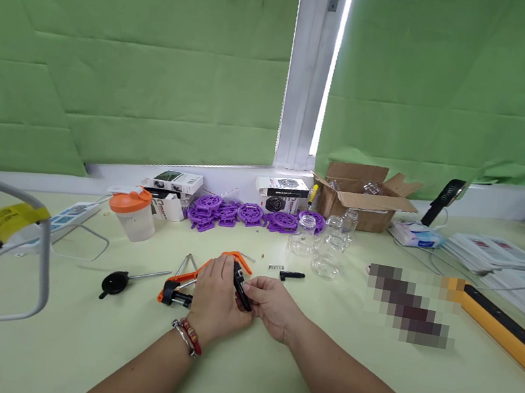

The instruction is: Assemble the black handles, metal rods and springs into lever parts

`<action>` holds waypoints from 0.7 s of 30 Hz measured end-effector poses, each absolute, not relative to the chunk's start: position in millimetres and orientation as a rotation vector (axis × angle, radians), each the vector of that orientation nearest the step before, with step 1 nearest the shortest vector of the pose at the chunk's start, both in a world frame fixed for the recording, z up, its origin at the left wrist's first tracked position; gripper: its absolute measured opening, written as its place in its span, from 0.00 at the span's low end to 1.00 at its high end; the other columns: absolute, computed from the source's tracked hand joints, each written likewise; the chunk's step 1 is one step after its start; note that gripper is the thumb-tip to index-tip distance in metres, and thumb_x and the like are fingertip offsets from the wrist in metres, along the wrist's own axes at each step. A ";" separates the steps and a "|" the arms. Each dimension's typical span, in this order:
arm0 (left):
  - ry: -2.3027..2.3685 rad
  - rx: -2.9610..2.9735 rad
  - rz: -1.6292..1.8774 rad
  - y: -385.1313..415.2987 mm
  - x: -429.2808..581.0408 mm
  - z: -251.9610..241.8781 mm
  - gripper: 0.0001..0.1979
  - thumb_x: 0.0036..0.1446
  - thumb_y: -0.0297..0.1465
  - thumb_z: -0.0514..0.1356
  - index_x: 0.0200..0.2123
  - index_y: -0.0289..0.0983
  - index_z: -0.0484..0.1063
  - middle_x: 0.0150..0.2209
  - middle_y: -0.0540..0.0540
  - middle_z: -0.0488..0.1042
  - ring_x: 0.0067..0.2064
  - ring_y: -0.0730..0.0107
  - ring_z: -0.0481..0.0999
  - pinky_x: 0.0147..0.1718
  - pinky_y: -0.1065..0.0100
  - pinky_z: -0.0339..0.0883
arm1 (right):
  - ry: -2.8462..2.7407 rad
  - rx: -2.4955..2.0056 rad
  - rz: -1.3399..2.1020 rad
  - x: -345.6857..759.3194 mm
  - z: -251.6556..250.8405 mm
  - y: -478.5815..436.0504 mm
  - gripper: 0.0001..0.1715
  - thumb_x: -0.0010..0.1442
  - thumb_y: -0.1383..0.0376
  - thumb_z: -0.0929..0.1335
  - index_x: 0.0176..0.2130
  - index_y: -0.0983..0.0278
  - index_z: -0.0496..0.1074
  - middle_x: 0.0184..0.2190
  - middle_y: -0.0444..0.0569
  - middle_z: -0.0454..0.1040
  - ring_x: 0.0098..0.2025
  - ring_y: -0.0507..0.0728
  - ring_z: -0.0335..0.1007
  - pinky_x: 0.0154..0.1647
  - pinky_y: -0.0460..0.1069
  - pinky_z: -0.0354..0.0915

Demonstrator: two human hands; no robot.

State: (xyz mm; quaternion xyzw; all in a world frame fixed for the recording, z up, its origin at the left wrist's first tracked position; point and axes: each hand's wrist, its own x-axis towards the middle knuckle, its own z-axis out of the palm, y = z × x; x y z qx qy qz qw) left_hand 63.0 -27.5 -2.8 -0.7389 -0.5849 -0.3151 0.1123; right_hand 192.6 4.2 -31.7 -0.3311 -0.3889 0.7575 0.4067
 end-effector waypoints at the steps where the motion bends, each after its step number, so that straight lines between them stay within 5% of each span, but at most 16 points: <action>1: -1.715 -2.174 -0.927 -27.5 62.9 -2.6 0.32 0.35 0.33 0.59 0.48 0.33 0.58 0.43 0.38 0.66 0.45 0.49 0.66 0.45 0.52 0.61 | -0.979 -0.820 1.928 193.0 -32.2 4.4 0.16 0.43 0.61 0.75 0.27 0.68 0.70 0.22 0.48 0.74 0.25 0.53 0.70 0.32 0.50 0.64; 21: -1.704 -2.161 -0.956 -27.7 62.0 -0.6 0.34 0.34 0.34 0.59 0.49 0.34 0.57 0.45 0.37 0.65 0.47 0.48 0.66 0.46 0.52 0.60 | -0.907 -0.742 1.995 191.5 -30.8 3.2 0.15 0.43 0.61 0.75 0.28 0.69 0.72 0.23 0.50 0.75 0.26 0.53 0.70 0.33 0.50 0.64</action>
